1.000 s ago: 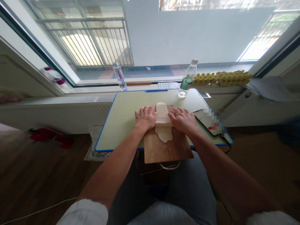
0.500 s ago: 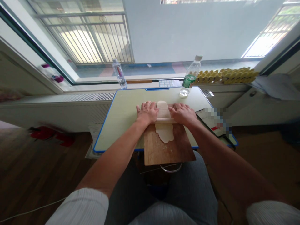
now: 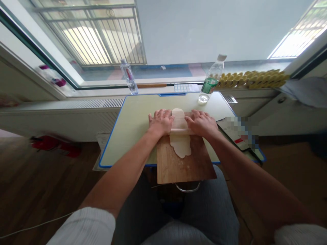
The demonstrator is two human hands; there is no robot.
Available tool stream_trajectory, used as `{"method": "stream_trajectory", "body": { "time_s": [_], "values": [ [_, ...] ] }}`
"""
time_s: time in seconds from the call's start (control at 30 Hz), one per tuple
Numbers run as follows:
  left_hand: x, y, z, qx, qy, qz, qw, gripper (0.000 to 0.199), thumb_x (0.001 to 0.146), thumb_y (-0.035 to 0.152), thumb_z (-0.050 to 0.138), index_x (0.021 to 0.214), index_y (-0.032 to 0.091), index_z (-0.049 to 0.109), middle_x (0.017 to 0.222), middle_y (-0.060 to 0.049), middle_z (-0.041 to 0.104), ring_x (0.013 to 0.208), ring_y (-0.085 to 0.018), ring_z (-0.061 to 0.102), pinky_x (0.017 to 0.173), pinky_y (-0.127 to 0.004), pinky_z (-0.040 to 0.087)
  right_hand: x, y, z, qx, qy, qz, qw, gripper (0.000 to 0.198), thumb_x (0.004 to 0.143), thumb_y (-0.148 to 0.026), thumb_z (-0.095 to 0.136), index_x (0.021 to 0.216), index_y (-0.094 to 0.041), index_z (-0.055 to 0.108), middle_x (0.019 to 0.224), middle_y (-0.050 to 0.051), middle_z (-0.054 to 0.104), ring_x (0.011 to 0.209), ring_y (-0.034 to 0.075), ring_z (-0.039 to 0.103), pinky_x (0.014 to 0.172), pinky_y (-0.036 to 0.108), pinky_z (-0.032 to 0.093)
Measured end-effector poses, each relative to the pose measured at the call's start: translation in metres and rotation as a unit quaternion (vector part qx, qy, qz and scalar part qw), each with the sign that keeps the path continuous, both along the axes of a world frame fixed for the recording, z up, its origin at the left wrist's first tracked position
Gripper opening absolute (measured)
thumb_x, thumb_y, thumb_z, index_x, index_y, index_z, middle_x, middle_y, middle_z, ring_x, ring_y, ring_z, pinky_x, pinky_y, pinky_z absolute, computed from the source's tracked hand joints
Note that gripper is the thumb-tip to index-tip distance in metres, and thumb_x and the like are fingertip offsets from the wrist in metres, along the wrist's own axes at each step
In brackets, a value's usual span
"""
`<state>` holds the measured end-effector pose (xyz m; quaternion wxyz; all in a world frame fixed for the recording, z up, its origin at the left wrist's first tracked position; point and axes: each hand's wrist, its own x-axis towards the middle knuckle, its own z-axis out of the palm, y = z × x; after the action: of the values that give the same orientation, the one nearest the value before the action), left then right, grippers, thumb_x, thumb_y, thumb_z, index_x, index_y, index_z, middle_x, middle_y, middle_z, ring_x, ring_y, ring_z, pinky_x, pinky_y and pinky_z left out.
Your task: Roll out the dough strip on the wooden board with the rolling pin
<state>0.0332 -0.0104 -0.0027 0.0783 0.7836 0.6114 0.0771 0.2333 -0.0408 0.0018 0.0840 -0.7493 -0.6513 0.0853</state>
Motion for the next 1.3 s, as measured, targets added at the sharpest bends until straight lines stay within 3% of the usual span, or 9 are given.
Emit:
{"method": "stream_trajectory", "body": {
  "time_s": [0.23,0.6,1.03,1.3],
  "values": [
    [0.003,0.018,0.002,-0.014,-0.002,0.019,1.0,0.061,0.11,0.054,0.032,0.163,0.031,0.05,0.175,-0.008,0.045,0.157,-0.033,0.043,0.131,-0.067,0.028,0.002,0.02,-0.001,-0.014,0.014,-0.005,1.0,0.077,0.105,-0.062,0.037,0.165,-0.015,0.05,0.168,0.018,0.052,0.15,0.039,0.049,0.126,0.054,0.037],
    [-0.006,-0.031,-0.003,-0.018,-0.016,-0.019,1.0,0.06,0.111,0.052,0.029,0.167,0.037,0.045,0.178,-0.003,0.041,0.163,-0.03,0.035,0.134,-0.062,0.025,-0.003,-0.036,-0.006,0.028,-0.034,0.013,0.999,0.072,0.108,-0.059,0.033,0.169,-0.022,0.042,0.172,0.011,0.048,0.155,0.036,0.042,0.126,0.057,0.034],
    [0.001,0.023,0.0,0.012,-0.016,0.022,1.0,0.055,0.11,0.047,0.034,0.156,0.027,0.057,0.168,-0.01,0.053,0.151,-0.033,0.048,0.129,-0.064,0.033,0.004,0.03,-0.005,0.022,0.022,0.0,1.0,0.077,0.104,-0.061,0.04,0.164,-0.013,0.05,0.168,0.019,0.052,0.153,0.04,0.046,0.126,0.057,0.036],
    [0.001,0.015,-0.001,0.018,-0.009,0.019,1.0,0.054,0.109,0.05,0.037,0.153,0.03,0.059,0.164,-0.01,0.057,0.148,-0.034,0.052,0.127,-0.064,0.036,0.003,0.021,-0.004,0.007,0.008,0.017,1.0,0.078,0.105,-0.063,0.036,0.165,-0.016,0.05,0.168,0.018,0.052,0.153,0.04,0.045,0.126,0.06,0.034]
  ]
}}
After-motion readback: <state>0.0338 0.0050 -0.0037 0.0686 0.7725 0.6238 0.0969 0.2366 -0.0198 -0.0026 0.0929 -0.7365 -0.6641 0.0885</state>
